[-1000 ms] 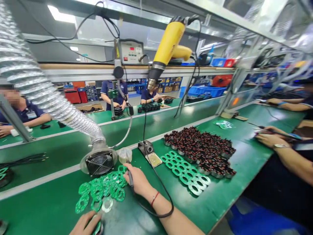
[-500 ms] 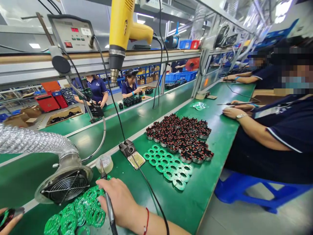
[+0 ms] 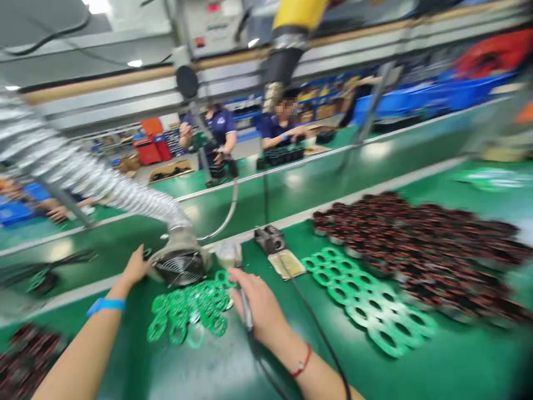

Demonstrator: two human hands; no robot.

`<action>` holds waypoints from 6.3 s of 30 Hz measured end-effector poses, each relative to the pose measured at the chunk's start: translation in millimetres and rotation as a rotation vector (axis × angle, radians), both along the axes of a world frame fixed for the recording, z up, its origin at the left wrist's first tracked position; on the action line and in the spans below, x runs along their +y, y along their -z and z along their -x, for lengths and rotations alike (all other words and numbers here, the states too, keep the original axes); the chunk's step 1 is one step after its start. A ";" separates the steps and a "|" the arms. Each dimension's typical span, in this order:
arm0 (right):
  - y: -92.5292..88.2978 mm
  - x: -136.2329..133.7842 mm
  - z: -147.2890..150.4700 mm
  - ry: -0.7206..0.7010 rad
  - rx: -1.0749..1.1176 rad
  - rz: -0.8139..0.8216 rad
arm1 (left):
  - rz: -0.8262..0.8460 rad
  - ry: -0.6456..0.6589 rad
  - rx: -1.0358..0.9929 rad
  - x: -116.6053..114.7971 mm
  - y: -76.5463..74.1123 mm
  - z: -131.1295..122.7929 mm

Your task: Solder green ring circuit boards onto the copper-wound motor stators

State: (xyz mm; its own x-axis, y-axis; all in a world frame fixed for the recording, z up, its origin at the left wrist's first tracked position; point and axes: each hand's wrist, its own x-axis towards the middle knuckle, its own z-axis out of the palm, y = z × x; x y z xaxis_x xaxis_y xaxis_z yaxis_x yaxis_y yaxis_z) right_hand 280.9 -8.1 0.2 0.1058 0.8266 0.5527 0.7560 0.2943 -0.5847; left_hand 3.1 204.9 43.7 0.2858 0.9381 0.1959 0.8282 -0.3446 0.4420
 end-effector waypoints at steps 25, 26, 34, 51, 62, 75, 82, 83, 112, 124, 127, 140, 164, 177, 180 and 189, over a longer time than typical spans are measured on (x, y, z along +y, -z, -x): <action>-9.5 -22.5 41.6 -0.025 0.105 0.141 | -0.062 -0.418 0.244 -271.4 39.0 152.0; -9.4 -24.0 46.4 -0.066 0.099 0.140 | -0.061 -0.374 0.189 -272.5 41.2 146.7; 18.3 -29.2 84.0 -0.177 -0.008 0.376 | 0.156 0.086 -0.182 -274.2 47.0 94.5; 32.7 -36.9 103.6 -0.383 -0.169 0.244 | 0.199 0.207 -0.114 -245.2 55.4 51.0; 30.5 -65.7 74.5 -0.312 0.084 0.049 | 0.237 0.487 0.013 -215.3 38.7 33.9; 28.6 -62.7 74.9 -0.293 0.296 0.355 | 0.239 0.378 -0.177 -213.6 51.4 41.2; 28.7 -63.1 75.1 -0.304 0.319 0.384 | 0.205 0.365 -0.160 -212.2 54.5 43.2; 28.4 -63.2 75.0 -0.305 0.322 0.386 | 0.202 0.365 -0.156 -212.0 54.7 43.3; 21.7 -66.5 77.3 -0.353 0.120 0.134 | 0.147 0.390 -0.059 -213.9 56.4 41.0; 25.9 -67.6 76.1 -0.262 0.139 0.080 | 0.145 0.396 -0.047 -214.5 54.1 39.6; 26.2 -66.8 77.1 -0.282 0.137 0.204 | 0.175 0.336 -0.104 -216.6 51.0 36.7; 12.7 -59.6 125.9 -0.180 0.645 0.324 | 0.482 0.443 -0.410 -228.2 47.4 34.2; 4.8 -59.2 106.3 -0.296 -0.013 0.503 | 0.381 0.631 -0.070 -216.3 34.6 63.8; -2.9 -46.6 142.8 -0.351 -0.461 0.156 | 0.298 0.446 -0.133 -217.1 49.2 44.9; 3.5 -49.5 140.7 -0.327 -0.383 0.128 | 0.252 0.424 -0.095 -218.8 54.2 39.6; 19.0 -54.3 130.8 -0.304 -0.160 0.119 | 0.241 0.421 -0.196 -223.9 55.3 37.5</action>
